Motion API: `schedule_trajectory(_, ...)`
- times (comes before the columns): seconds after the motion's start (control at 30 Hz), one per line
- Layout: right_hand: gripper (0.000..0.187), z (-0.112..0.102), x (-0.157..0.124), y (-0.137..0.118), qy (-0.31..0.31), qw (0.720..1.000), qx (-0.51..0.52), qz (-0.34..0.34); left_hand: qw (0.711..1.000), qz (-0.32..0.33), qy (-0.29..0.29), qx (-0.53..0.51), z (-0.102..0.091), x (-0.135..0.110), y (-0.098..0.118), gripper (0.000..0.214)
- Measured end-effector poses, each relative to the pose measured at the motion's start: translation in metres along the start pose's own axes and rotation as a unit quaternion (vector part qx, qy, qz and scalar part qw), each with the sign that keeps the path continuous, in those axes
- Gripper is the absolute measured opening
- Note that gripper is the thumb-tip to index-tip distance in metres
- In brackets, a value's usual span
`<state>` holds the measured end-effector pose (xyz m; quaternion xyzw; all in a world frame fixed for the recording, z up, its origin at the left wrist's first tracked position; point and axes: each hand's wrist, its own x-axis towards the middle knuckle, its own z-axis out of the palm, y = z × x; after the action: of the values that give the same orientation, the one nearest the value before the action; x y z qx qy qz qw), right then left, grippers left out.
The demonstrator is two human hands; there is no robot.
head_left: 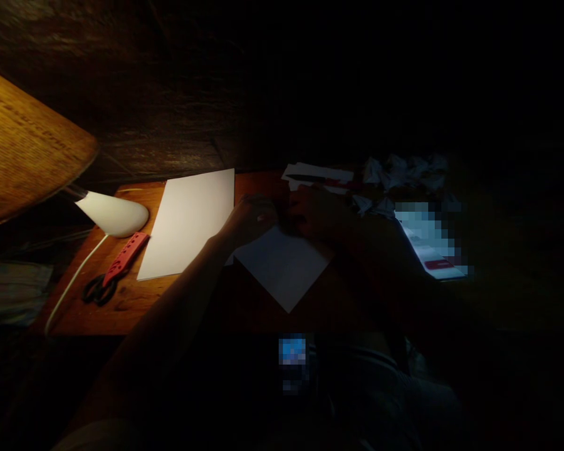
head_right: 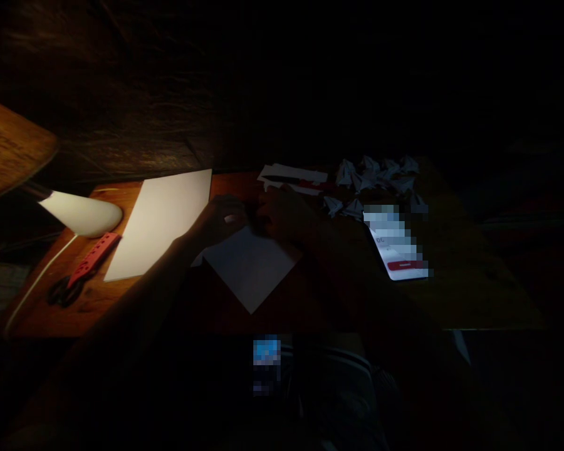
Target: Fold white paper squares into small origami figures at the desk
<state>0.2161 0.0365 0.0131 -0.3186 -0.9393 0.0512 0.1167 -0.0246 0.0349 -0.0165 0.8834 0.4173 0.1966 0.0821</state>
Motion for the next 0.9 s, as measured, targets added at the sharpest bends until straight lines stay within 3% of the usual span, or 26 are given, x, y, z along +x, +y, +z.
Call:
schedule_trajectory(0.17,0.021,0.002,0.001,0.002,0.002,1.0,-0.004,-0.002,0.999,-0.02,0.024,0.008,0.004,0.0,0.004,0.014)
schedule_trajectory(0.57,0.021,0.003,0.0,0.0,0.011,0.999,-0.002,-0.031,0.998,-0.006,-0.02,0.053,-0.011,0.003,0.014,0.011)
schedule_trajectory(0.77,0.02,0.009,0.003,-0.002,0.01,0.999,0.038,0.009,0.999,-0.033,-0.011,0.01,-0.004,0.001,0.015,0.004)
schedule_trajectory(0.9,0.024,0.018,0.001,0.006,0.06,0.993,0.093,0.046,0.998,-0.062,0.017,-0.027,0.002,-0.001,0.018,0.024)
